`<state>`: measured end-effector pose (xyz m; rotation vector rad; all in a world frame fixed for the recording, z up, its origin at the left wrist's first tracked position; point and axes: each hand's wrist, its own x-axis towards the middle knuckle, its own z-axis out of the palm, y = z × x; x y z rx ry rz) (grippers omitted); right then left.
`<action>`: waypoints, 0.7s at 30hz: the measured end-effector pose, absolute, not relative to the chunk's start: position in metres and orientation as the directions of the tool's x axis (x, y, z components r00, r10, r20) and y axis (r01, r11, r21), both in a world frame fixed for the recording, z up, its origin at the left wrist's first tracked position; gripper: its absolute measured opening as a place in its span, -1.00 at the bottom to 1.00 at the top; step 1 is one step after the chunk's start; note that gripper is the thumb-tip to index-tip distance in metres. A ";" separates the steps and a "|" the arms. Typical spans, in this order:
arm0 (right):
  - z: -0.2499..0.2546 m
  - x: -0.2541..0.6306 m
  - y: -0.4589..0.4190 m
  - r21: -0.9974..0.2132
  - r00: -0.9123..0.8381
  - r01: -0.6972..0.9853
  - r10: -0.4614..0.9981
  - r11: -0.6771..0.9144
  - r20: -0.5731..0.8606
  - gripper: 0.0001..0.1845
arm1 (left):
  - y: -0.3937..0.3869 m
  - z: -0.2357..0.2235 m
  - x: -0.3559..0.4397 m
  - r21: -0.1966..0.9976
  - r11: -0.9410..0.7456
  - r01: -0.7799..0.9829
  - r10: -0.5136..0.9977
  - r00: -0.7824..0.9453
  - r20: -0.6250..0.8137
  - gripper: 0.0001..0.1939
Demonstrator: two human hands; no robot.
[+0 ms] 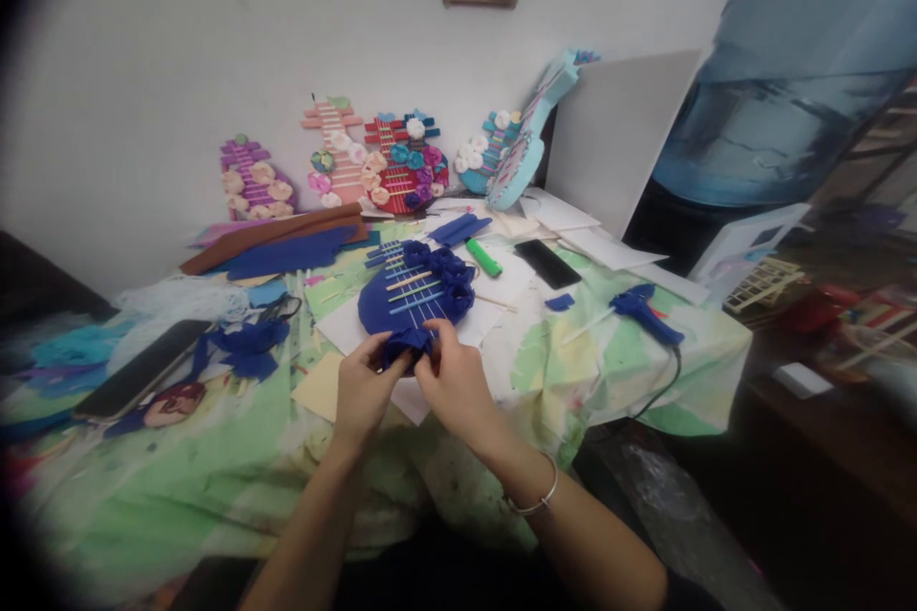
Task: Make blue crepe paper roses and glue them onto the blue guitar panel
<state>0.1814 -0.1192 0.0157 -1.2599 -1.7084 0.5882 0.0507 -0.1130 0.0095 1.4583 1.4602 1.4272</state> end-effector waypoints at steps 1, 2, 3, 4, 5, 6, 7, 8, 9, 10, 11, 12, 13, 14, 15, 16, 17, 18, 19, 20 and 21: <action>0.015 0.183 -0.118 -0.800 -0.069 0.478 0.924 0.363 0.377 -0.64 | -0.111 0.010 0.050 0.934 -0.189 0.303 0.953 -0.171 0.249 -0.71; 0.015 0.185 -0.117 -0.810 -0.065 0.464 0.926 0.358 0.372 -0.64 | -0.108 0.010 0.049 0.924 -0.187 0.333 0.958 -0.146 0.247 -0.71; 0.015 0.187 -0.115 -0.822 -0.057 0.447 0.929 0.352 0.367 -0.64 | -0.104 0.011 0.048 0.912 -0.188 0.365 0.961 -0.124 0.248 -0.72; 0.015 0.189 -0.112 -0.837 -0.050 0.425 0.932 0.345 0.359 -0.65 | -0.099 0.012 0.047 0.897 -0.192 0.398 0.962 -0.104 0.253 -0.73; 0.016 0.191 -0.110 -0.857 -0.049 0.391 0.938 0.335 0.344 -0.65 | -0.093 0.014 0.046 0.880 -0.198 0.431 0.962 -0.087 0.259 -0.73; 0.016 0.193 -0.107 -0.881 -0.053 0.345 0.944 0.324 0.326 -0.65 | -0.087 0.015 0.045 0.863 -0.203 0.463 0.962 -0.071 0.264 -0.73; 0.017 0.196 -0.103 -0.906 -0.062 0.287 0.950 0.312 0.307 -0.65 | -0.079 0.017 0.045 0.846 -0.206 0.492 0.963 -0.054 0.265 -0.73; 0.018 0.199 -0.100 -0.928 -0.068 0.221 0.954 0.301 0.293 -0.65 | -0.071 0.018 0.044 0.829 -0.206 0.520 0.964 -0.035 0.262 -0.74; 0.019 0.204 -0.097 -0.942 -0.067 0.160 0.955 0.296 0.288 -0.65 | -0.063 0.019 0.044 0.812 -0.205 0.546 0.967 -0.015 0.255 -0.75; 0.019 0.210 -0.094 -0.947 -0.055 0.115 0.954 0.299 0.294 -0.66 | -0.055 0.020 0.044 0.795 -0.202 0.572 0.970 0.003 0.244 -0.76; 0.019 0.217 -0.091 -0.945 -0.025 0.096 0.950 0.312 0.311 -0.66 | -0.048 0.020 0.044 0.778 -0.197 0.597 0.973 0.020 0.231 -0.76; 0.019 0.226 -0.088 -0.938 0.018 0.106 0.943 0.329 0.333 -0.67 | -0.041 0.020 0.045 0.761 -0.192 0.620 0.975 0.035 0.218 -0.75; 0.018 0.237 -0.085 -0.927 0.062 0.142 0.932 0.347 0.358 -0.68 | -0.036 0.020 0.045 0.743 -0.187 0.642 0.978 0.048 0.204 -0.73; 0.016 0.249 -0.083 -0.914 0.120 0.182 0.915 0.362 0.386 -0.67 | -0.031 0.021 0.046 0.726 -0.185 0.662 0.979 0.062 0.192 -0.72; 0.014 0.263 -0.081 -0.904 0.181 0.219 0.895 0.368 0.408 -0.67 | -0.027 0.021 0.047 0.710 -0.185 0.679 0.980 0.078 0.182 -0.73; 0.012 0.278 -0.080 -0.891 0.243 0.267 0.869 0.367 0.431 -0.66 | -0.024 0.021 0.047 0.694 -0.189 0.695 0.980 0.094 0.173 -0.75; 0.010 0.293 -0.079 -0.874 0.304 0.322 0.835 0.363 0.458 -0.66 | -0.021 0.022 0.048 0.679 -0.193 0.709 0.980 0.110 0.165 -0.79; 0.008 0.308 -0.079 -0.850 0.354 0.397 0.796 0.348 0.491 -0.67 | -0.019 0.022 0.048 0.665 -0.198 0.720 0.980 0.125 0.157 -0.82; 0.006 0.323 -0.079 -0.815 0.392 0.483 0.753 0.321 0.529 -0.68 | -0.017 0.023 0.048 0.653 -0.201 0.730 0.979 0.138 0.148 -0.83; 0.004 0.338 -0.080 -0.765 0.423 0.581 0.700 0.278 0.576 -0.68 | -0.016 0.023 0.048 0.644 -0.204 0.738 0.979 0.148 0.140 -0.84; 0.001 0.352 -0.080 -0.704 0.438 0.678 0.653 0.212 0.618 -0.69 | -0.014 0.024 0.048 0.637 -0.204 0.743 0.979 0.158 0.130 -0.84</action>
